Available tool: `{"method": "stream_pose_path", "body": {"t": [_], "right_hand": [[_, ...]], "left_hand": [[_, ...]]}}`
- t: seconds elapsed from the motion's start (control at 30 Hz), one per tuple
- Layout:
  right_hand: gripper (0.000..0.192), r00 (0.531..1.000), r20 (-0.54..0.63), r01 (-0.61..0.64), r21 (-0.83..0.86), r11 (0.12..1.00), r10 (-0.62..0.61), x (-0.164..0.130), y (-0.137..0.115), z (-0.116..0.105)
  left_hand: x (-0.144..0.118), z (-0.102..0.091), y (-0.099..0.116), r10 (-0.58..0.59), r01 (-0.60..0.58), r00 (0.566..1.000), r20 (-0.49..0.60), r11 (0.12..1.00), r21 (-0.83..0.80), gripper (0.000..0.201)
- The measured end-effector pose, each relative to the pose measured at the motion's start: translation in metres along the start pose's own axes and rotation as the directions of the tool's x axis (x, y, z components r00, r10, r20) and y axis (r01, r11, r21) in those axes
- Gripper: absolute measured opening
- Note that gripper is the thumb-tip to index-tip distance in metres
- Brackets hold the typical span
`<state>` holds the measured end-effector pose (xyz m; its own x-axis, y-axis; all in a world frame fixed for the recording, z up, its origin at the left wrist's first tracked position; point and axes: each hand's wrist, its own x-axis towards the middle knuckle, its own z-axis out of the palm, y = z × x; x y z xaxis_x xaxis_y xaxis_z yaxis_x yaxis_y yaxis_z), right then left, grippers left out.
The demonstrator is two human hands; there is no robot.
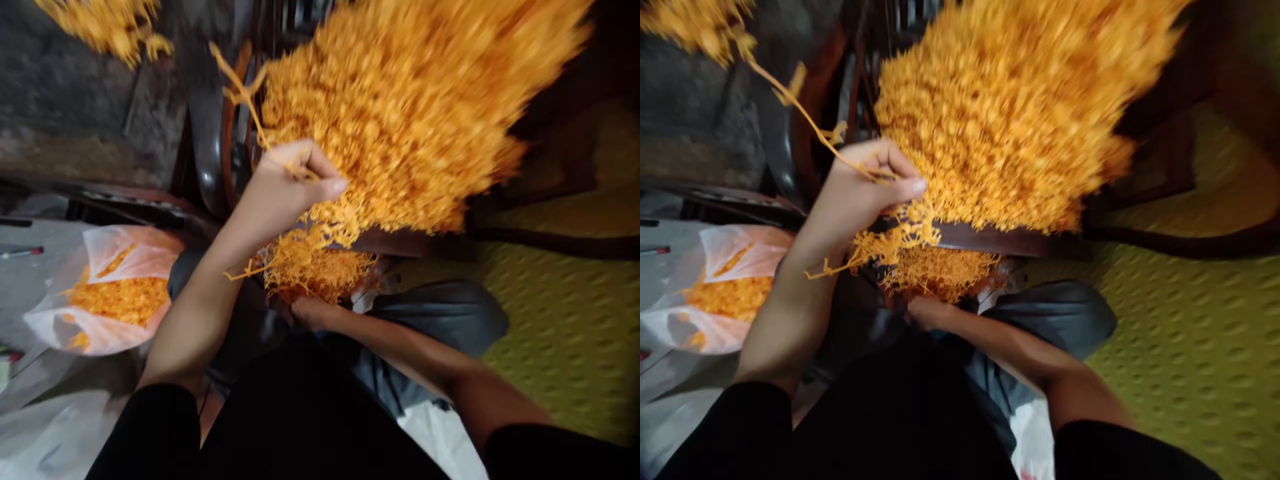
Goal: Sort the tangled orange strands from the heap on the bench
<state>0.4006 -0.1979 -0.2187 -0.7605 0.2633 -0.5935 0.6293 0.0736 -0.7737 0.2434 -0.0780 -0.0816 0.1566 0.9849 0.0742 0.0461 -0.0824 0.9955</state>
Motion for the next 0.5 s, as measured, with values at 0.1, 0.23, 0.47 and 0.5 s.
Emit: {"method": "stream_pose_path", "body": {"t": [0.1,0.23,0.47,0.5], "right_hand": [[0.015,0.997,0.049,0.069,-0.131,0.989,-0.063,-0.050,-0.018,-0.059],[0.017,0.665,-0.677,0.025,-0.404,0.915,-0.317,-0.127,-0.055,-0.167],[0.026,-0.007,-0.894,-0.569,-0.365,0.737,-0.448,-0.152,-0.064,-0.366],[0.027,0.024,-0.893,-0.580,-0.378,0.722,-0.449,-0.148,-0.058,-0.383]], "left_hand": [[0.010,0.001,-0.008,-0.034,0.035,0.999,0.033,0.999,-0.036,0.014],[0.016,0.004,-0.015,-0.069,0.086,0.989,0.129,0.987,-0.133,0.018],[0.024,0.022,-0.035,-0.110,0.171,0.966,0.235,0.951,-0.257,0.027],[0.025,0.023,-0.037,-0.116,0.178,0.965,0.234,0.948,-0.263,0.027]]}}
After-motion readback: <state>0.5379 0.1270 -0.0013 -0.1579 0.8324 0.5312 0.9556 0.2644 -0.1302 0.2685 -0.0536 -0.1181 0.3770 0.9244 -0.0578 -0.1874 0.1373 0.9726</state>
